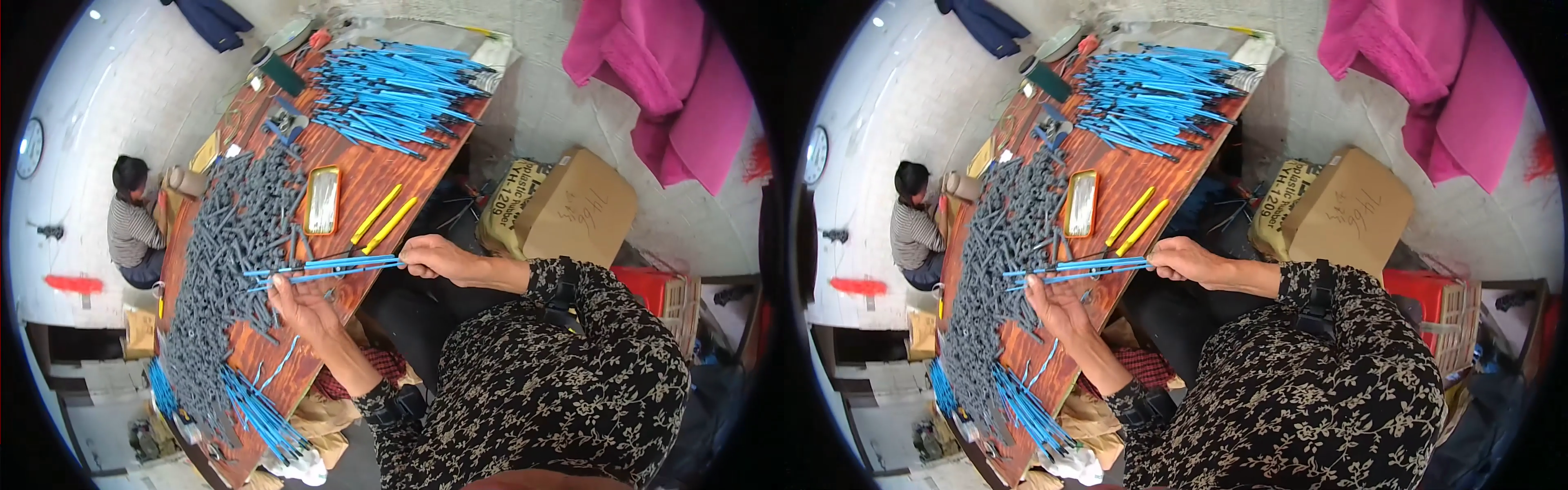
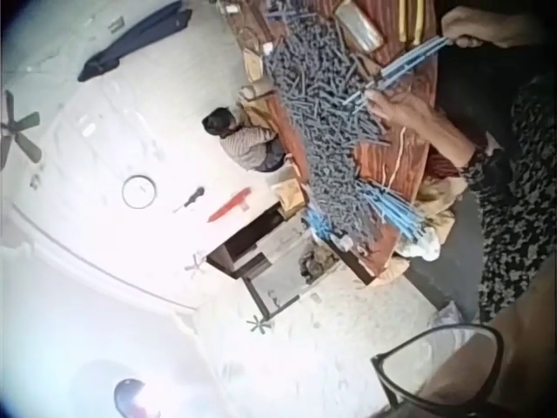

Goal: Manually assemble small blue plastic components using a pair of pliers on a production table.

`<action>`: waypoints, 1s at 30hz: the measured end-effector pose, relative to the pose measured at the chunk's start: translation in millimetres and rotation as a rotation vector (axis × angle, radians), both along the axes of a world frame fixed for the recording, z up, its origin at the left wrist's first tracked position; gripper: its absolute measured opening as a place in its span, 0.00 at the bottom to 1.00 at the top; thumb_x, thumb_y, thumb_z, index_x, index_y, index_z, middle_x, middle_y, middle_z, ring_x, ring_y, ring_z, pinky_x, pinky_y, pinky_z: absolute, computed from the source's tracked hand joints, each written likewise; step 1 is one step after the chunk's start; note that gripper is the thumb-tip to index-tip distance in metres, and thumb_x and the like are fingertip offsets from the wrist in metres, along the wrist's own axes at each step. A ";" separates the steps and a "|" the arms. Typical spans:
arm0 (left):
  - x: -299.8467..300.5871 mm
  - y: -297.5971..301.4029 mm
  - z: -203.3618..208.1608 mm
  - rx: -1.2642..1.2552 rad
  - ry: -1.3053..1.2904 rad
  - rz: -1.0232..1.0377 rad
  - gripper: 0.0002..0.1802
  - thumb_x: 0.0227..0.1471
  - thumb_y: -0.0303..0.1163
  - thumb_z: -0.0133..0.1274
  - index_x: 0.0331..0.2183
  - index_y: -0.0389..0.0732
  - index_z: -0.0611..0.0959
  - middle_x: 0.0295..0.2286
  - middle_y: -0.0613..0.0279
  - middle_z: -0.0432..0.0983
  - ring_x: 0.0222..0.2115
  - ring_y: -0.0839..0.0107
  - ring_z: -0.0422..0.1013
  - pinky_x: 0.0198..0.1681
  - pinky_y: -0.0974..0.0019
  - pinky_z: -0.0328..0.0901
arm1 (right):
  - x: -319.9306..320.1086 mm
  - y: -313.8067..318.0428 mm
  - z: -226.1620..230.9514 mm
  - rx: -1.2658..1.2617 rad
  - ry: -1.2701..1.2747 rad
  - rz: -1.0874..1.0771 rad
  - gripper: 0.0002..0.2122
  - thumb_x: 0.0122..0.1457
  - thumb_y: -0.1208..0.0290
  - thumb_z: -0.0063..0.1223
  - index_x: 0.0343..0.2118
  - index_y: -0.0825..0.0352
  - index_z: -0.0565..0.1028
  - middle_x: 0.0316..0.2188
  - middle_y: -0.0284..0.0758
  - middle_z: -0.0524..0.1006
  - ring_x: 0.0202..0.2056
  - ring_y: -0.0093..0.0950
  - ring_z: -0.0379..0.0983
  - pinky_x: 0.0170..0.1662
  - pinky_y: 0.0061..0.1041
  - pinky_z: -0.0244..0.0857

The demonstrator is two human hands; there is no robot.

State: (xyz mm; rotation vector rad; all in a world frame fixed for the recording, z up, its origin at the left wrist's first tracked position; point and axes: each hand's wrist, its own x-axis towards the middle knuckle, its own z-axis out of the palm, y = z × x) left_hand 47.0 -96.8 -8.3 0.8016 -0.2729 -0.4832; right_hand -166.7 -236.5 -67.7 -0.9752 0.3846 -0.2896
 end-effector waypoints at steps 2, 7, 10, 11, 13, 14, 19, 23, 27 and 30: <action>-11.2 5.3 13.0 0.148 -0.123 0.101 0.11 0.58 0.33 0.56 0.43 0.46 0.75 0.34 0.65 0.77 0.35 0.72 0.73 0.44 0.64 0.69 | -1.6 1.3 -1.6 -0.006 0.019 0.037 0.09 0.65 0.66 0.46 0.33 0.67 0.73 0.21 0.25 0.70 0.20 0.13 0.59 0.23 0.15 0.53; -20.5 0.7 32.8 0.106 -0.095 0.093 0.15 0.59 0.33 0.55 0.46 0.46 0.71 0.37 0.64 0.77 0.35 0.74 0.72 0.40 0.67 0.68 | -4.2 14.2 10.9 -0.137 0.053 -0.016 0.10 0.65 0.66 0.45 0.32 0.67 0.72 0.21 0.26 0.71 0.20 0.14 0.62 0.23 0.15 0.56; -25.7 4.1 44.3 0.140 -0.026 0.074 0.17 0.60 0.33 0.54 0.49 0.47 0.71 0.36 0.61 0.76 0.32 0.73 0.71 0.39 0.67 0.68 | -10.4 26.7 18.1 -0.249 0.062 -0.060 0.12 0.64 0.64 0.46 0.29 0.67 0.72 0.18 0.29 0.73 0.19 0.16 0.67 0.22 0.21 0.60; -26.9 5.6 47.8 0.157 0.009 0.065 0.18 0.60 0.32 0.53 0.51 0.47 0.70 0.36 0.60 0.76 0.30 0.72 0.70 0.38 0.67 0.67 | -11.9 26.8 20.9 -0.249 0.062 -0.061 0.12 0.64 0.64 0.46 0.29 0.67 0.72 0.18 0.29 0.73 0.19 0.16 0.67 0.22 0.21 0.60; -27.6 11.1 55.2 0.124 -0.010 -0.037 0.18 0.61 0.32 0.52 0.51 0.47 0.70 0.35 0.61 0.76 0.30 0.72 0.69 0.38 0.68 0.67 | -14.7 26.5 27.6 -0.375 0.112 -0.098 0.12 0.64 0.65 0.45 0.28 0.68 0.71 0.17 0.31 0.73 0.18 0.21 0.69 0.21 0.23 0.61; -28.0 15.4 58.4 0.090 -0.027 -0.133 0.18 0.61 0.32 0.52 0.52 0.47 0.70 0.35 0.61 0.75 0.29 0.73 0.68 0.37 0.68 0.67 | -15.4 27.4 29.2 -0.438 0.137 -0.112 0.12 0.64 0.65 0.45 0.28 0.68 0.71 0.16 0.33 0.73 0.17 0.23 0.70 0.21 0.24 0.61; -35.0 3.6 53.9 0.011 0.114 -0.047 0.18 0.64 0.29 0.46 0.55 0.44 0.68 0.31 0.65 0.71 0.26 0.78 0.65 0.30 0.73 0.63 | -14.6 37.3 21.5 -0.777 0.043 -0.197 0.08 0.63 0.68 0.48 0.32 0.68 0.71 0.16 0.33 0.72 0.14 0.25 0.67 0.21 0.25 0.63; 0.3 26.1 21.7 -0.328 0.091 -0.404 0.16 0.66 0.33 0.42 0.54 0.43 0.70 0.22 0.68 0.63 0.18 0.81 0.56 0.20 0.76 0.54 | -21.0 42.2 14.9 -1.161 -0.017 -0.296 0.10 0.63 0.66 0.48 0.27 0.66 0.71 0.16 0.39 0.71 0.19 0.37 0.72 0.20 0.32 0.63; -17.6 20.4 40.8 -0.257 -0.023 -0.347 0.14 0.68 0.39 0.38 0.46 0.42 0.73 0.18 0.73 0.56 0.14 0.83 0.47 0.16 0.77 0.47 | -21.1 -8.4 38.2 -1.521 -0.258 0.026 0.10 0.59 0.63 0.53 0.27 0.63 0.73 0.20 0.35 0.71 0.24 0.37 0.72 0.23 0.36 0.64; -8.8 23.7 31.7 -0.329 -0.027 -0.447 0.14 0.68 0.40 0.37 0.42 0.42 0.73 0.17 0.73 0.56 0.13 0.83 0.46 0.15 0.76 0.46 | -2.0 -77.9 46.4 -1.764 0.046 -0.578 0.08 0.54 0.63 0.58 0.27 0.61 0.74 0.23 0.33 0.71 0.26 0.36 0.72 0.26 0.38 0.65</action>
